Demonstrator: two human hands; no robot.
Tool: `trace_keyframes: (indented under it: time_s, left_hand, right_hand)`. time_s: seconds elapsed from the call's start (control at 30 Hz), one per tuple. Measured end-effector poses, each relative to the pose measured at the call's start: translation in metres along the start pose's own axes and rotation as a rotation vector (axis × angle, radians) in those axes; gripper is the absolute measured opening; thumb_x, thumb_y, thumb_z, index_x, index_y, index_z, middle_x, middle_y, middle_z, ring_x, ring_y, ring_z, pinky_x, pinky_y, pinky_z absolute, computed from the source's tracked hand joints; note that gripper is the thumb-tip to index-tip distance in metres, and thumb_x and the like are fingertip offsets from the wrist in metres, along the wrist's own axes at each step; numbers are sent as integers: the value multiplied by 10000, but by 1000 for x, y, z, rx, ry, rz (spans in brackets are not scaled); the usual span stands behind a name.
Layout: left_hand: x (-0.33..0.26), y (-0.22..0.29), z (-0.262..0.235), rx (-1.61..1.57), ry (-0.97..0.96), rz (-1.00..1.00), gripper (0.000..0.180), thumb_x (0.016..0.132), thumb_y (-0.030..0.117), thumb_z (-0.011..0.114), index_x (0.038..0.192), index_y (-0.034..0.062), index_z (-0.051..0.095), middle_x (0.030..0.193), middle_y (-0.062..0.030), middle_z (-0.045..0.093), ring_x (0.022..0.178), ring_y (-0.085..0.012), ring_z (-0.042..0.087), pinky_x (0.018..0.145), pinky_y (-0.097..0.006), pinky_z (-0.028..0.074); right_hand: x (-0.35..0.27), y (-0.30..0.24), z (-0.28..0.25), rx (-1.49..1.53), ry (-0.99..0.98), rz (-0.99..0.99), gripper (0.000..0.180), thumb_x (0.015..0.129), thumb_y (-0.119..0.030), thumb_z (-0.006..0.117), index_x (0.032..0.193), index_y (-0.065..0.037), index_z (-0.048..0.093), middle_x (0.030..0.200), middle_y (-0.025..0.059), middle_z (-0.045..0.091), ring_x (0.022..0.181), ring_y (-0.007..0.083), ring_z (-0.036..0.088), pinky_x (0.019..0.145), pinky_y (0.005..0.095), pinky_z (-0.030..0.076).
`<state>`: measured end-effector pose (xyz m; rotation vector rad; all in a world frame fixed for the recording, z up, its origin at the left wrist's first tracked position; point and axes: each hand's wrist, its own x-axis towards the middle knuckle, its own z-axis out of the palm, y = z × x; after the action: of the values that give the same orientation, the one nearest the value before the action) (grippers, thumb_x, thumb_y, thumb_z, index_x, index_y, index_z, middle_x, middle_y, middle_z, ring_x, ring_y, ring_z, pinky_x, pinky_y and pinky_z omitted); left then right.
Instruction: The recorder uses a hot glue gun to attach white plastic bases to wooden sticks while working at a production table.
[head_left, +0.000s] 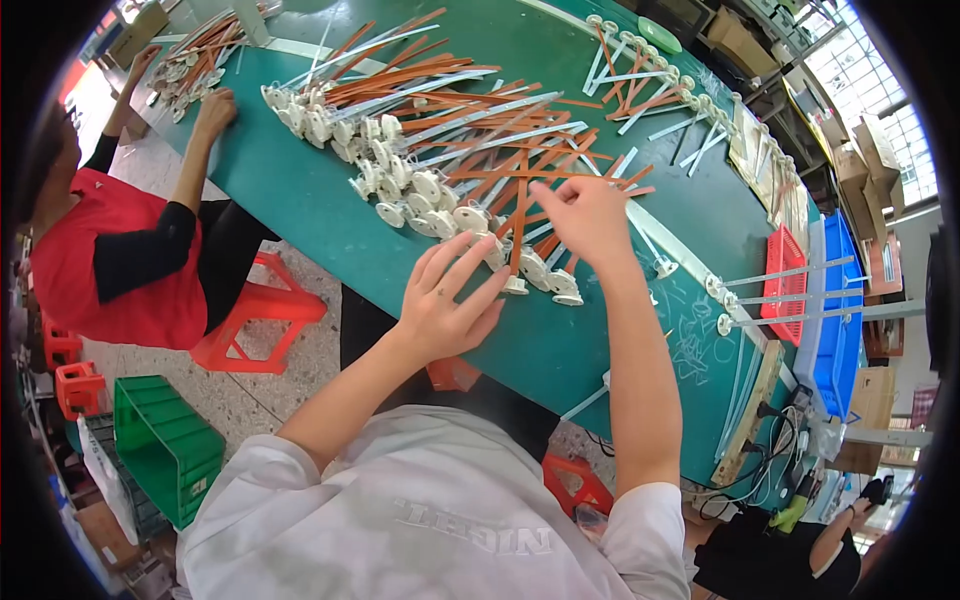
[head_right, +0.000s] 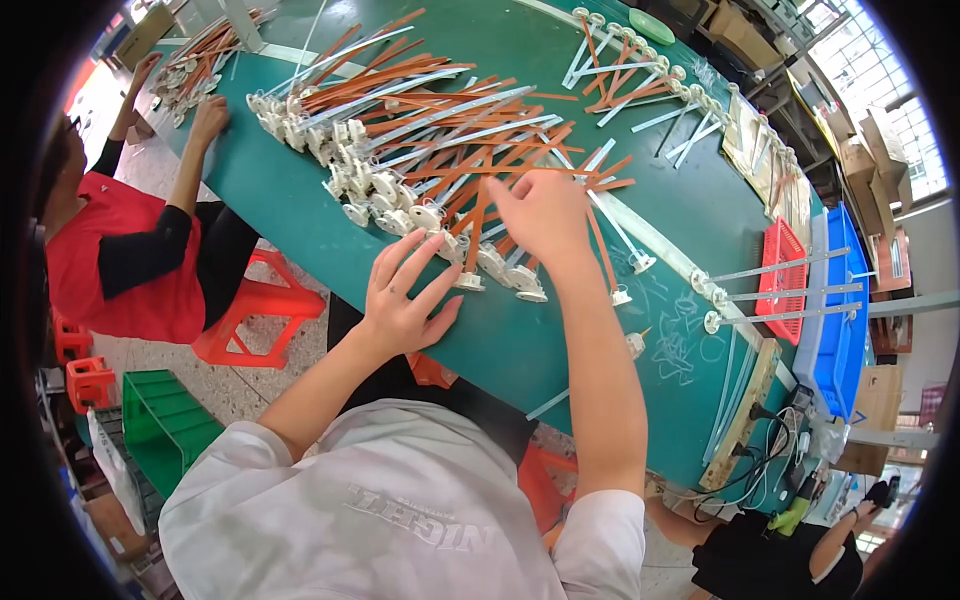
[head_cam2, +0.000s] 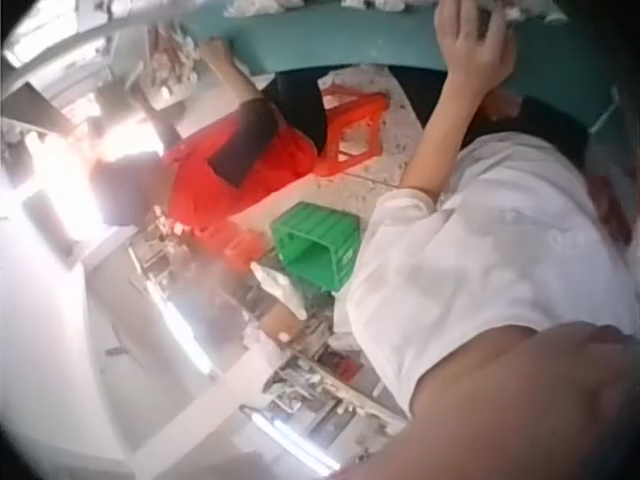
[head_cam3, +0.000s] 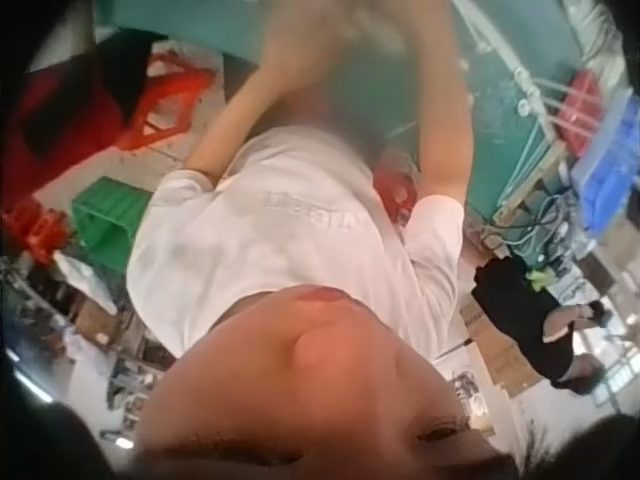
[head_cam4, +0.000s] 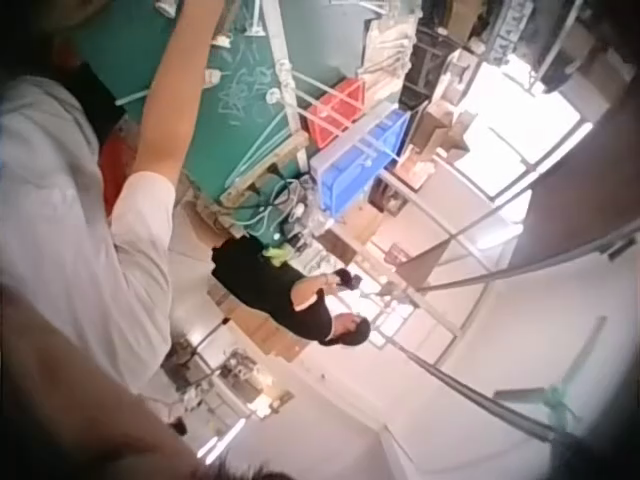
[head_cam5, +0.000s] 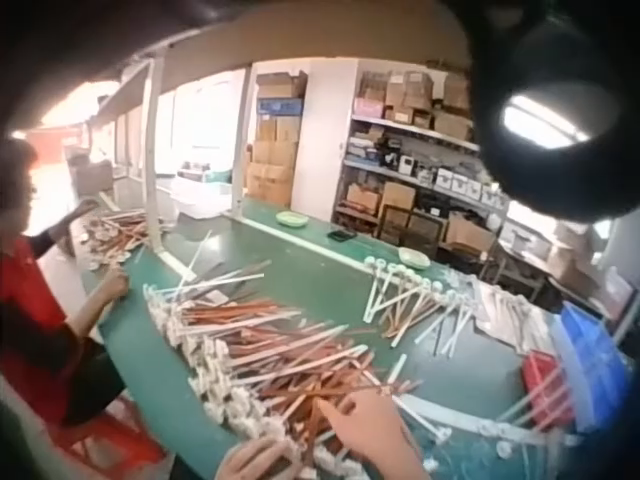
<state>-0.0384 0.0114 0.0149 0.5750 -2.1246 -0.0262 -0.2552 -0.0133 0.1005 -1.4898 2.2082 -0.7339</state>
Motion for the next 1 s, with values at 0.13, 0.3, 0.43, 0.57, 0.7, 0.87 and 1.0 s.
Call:
trace_keyframes:
  time_s: [0.13, 0.3, 0.43, 0.57, 0.7, 0.87, 1.0]
  left_hand:
    - [-3, -4, 2, -35, 11, -51, 448, 761, 217, 756, 1195, 123, 707, 1435, -145, 558, 1311, -362, 527, 1039, -513, 436]
    - [2, 0, -1, 88, -59, -37, 580, 761, 296, 768, 1304, 123, 659, 1467, -99, 547, 1371, -344, 482, 1103, -539, 361]
    - [4, 6, -8, 30, -84, -92, 677, 737, 375, 794, 1336, 103, 633, 1468, -122, 541, 1396, -363, 449, 1128, -554, 325]
    - [-2, 25, -28, -229, -6, -77, 585, 756, 360, 795, 1218, 29, 661, 1369, -212, 572, 1268, -432, 513, 1045, -532, 427]
    - [0, 82, -54, -923, -403, -373, 465, 797, 132, 796, 1211, -19, 649, 1140, -202, 680, 986, -296, 693, 855, -392, 559]
    - [48, 105, -19, -1340, -953, -222, 423, 895, 103, 734, 1292, -8, 642, 1095, -166, 730, 929, -248, 730, 825, -347, 574]
    - [86, 101, 39, -1522, -945, -178, 368, 842, 17, 775, 1189, -48, 672, 1023, -121, 728, 928, -144, 699, 858, -317, 582]
  right_hand:
    - [-7, 6, 24, -72, -197, -120, 425, 826, -365, 757, 665, 19, 675, 597, 99, 636, 600, 242, 641, 627, 365, 515]
    - [-6, 6, 8, 150, -288, -41, 199, 826, -160, 727, 762, 27, 751, 604, 39, 639, 526, 102, 578, 503, 285, 443]
    - [-43, 11, -27, 511, -463, 191, 178, 855, -135, 751, 766, 16, 722, 570, -6, 557, 476, 56, 488, 420, 239, 325]
    - [-131, 37, -54, 607, -465, 308, 180, 885, -150, 742, 787, 0, 723, 585, 5, 595, 447, 67, 473, 421, 247, 332]
    - [-224, 65, -62, 881, -259, 485, 109, 879, -56, 731, 815, 27, 699, 598, 38, 617, 460, 82, 544, 425, 222, 401]
    - [-232, 66, -80, 951, 139, 160, 39, 903, 21, 651, 909, 60, 654, 746, 112, 671, 491, 104, 568, 456, 225, 445]
    - [-196, 93, -96, 900, 152, -52, 35, 920, 26, 622, 934, 57, 632, 816, 133, 680, 561, 106, 595, 507, 230, 484]
